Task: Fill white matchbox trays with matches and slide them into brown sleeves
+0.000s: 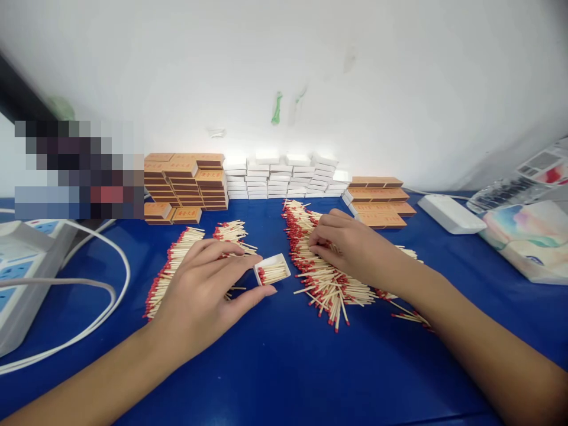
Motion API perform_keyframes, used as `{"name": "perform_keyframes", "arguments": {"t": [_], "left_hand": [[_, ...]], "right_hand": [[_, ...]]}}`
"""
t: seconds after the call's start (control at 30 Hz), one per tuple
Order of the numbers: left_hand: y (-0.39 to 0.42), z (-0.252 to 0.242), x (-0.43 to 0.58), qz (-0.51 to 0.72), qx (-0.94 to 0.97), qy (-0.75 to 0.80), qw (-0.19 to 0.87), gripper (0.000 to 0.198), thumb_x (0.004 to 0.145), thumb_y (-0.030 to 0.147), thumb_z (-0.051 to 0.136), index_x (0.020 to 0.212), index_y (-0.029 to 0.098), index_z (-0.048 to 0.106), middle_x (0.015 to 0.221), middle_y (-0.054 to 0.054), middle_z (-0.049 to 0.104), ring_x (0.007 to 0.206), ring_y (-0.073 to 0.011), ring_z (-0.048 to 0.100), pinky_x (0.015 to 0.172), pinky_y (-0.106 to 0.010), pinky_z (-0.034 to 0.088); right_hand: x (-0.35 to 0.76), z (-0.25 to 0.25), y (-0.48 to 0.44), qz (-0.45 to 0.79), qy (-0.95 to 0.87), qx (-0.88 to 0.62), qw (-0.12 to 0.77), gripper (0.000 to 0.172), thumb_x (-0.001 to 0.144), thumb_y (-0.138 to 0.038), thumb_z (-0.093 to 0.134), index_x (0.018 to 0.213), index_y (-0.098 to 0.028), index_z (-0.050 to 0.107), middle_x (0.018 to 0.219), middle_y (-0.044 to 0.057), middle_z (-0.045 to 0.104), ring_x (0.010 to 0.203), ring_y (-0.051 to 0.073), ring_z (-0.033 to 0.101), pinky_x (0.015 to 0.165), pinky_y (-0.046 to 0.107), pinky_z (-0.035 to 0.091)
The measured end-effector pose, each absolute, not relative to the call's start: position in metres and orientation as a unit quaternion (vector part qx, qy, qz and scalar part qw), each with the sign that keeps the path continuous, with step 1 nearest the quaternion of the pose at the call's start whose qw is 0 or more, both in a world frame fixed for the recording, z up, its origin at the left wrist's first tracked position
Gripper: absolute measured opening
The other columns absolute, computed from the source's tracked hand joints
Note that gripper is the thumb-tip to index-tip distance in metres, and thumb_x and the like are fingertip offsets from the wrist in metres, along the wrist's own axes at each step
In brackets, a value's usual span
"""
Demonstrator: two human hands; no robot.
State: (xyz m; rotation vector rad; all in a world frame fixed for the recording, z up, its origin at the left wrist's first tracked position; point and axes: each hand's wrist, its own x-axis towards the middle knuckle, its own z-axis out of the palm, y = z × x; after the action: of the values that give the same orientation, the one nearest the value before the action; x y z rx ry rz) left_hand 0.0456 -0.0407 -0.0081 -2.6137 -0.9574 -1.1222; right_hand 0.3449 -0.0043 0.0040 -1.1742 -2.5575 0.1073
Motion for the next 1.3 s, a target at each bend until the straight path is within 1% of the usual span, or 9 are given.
{"name": "perform_keyframes", "arguments": {"t": [0.2, 0.47, 0.8, 0.87, 1.07, 1.17, 1.3], "left_hand": [[-0.04, -0.008, 0.045, -0.368, -0.872, -0.316, 0.063, 0.035, 0.088, 0.039, 0.084, 0.115, 0.02, 0.072, 0.105, -0.007, 0.079, 0.1, -0.0247, 0.073, 0.092, -0.044, 0.057], [-0.039, -0.009, 0.045, -0.362, -0.874, -0.319, 0.058, 0.036, 0.088, 0.038, 0.084, 0.116, 0.02, 0.073, 0.105, -0.007, 0.078, 0.1, -0.0249, 0.073, 0.092, -0.044, 0.057], [-0.038, -0.011, 0.044, -0.359, -0.874, -0.321, 0.057, 0.034, 0.088, 0.04, 0.084, 0.114, 0.02, 0.074, 0.105, -0.007, 0.078, 0.101, -0.0247, 0.073, 0.093, -0.044, 0.057], [-0.038, -0.011, 0.044, -0.362, -0.873, -0.321, 0.058, 0.035, 0.088, 0.039, 0.084, 0.115, 0.019, 0.073, 0.106, -0.007, 0.078, 0.101, -0.0246, 0.073, 0.093, -0.044, 0.057], [-0.038, -0.01, 0.045, -0.36, -0.875, -0.318, 0.056, 0.035, 0.088, 0.038, 0.084, 0.115, 0.019, 0.074, 0.105, -0.006, 0.078, 0.099, -0.0239, 0.073, 0.091, -0.043, 0.057], [-0.038, -0.01, 0.046, -0.362, -0.874, -0.319, 0.057, 0.035, 0.088, 0.04, 0.084, 0.114, 0.019, 0.074, 0.104, -0.006, 0.078, 0.099, -0.0237, 0.073, 0.09, -0.043, 0.057], [-0.038, -0.011, 0.046, -0.36, -0.874, -0.321, 0.054, 0.034, 0.088, 0.04, 0.084, 0.114, 0.02, 0.074, 0.105, -0.006, 0.079, 0.1, -0.0237, 0.073, 0.091, -0.044, 0.057]], "right_hand": [[0.344, 0.004, -0.004, 0.03, -0.899, -0.414, 0.139, 0.019, 0.104, -0.018, 0.052, 0.088, -0.019, 0.063, 0.091, 0.009, 0.064, 0.089, 0.024, 0.051, 0.077, 0.038, 0.043], [0.342, 0.008, -0.007, 0.0, -0.901, -0.407, 0.148, 0.022, 0.106, -0.023, 0.051, 0.088, -0.019, 0.062, 0.093, 0.009, 0.063, 0.089, 0.024, 0.05, 0.077, 0.037, 0.043], [0.345, 0.005, -0.006, 0.012, -0.901, -0.413, 0.134, 0.018, 0.103, -0.015, 0.054, 0.09, -0.019, 0.065, 0.094, 0.009, 0.065, 0.091, 0.024, 0.052, 0.078, 0.036, 0.043], [0.344, 0.006, -0.006, 0.007, -0.902, -0.41, 0.139, 0.018, 0.103, -0.015, 0.054, 0.089, -0.019, 0.064, 0.093, 0.009, 0.065, 0.091, 0.024, 0.053, 0.077, 0.036, 0.043], [0.337, 0.013, -0.014, -0.016, -0.906, -0.379, 0.187, 0.022, 0.107, -0.022, 0.052, 0.089, -0.017, 0.064, 0.091, 0.009, 0.064, 0.086, 0.023, 0.052, 0.076, 0.037, 0.044], [0.332, 0.018, -0.019, -0.032, -0.91, -0.367, 0.191, 0.019, 0.106, -0.019, 0.054, 0.091, -0.017, 0.065, 0.091, 0.009, 0.065, 0.088, 0.023, 0.052, 0.077, 0.037, 0.045], [0.325, 0.023, -0.024, -0.084, -0.913, -0.343, 0.206, 0.017, 0.105, -0.015, 0.054, 0.093, -0.015, 0.065, 0.089, 0.01, 0.064, 0.087, 0.023, 0.052, 0.076, 0.037, 0.045]]}}
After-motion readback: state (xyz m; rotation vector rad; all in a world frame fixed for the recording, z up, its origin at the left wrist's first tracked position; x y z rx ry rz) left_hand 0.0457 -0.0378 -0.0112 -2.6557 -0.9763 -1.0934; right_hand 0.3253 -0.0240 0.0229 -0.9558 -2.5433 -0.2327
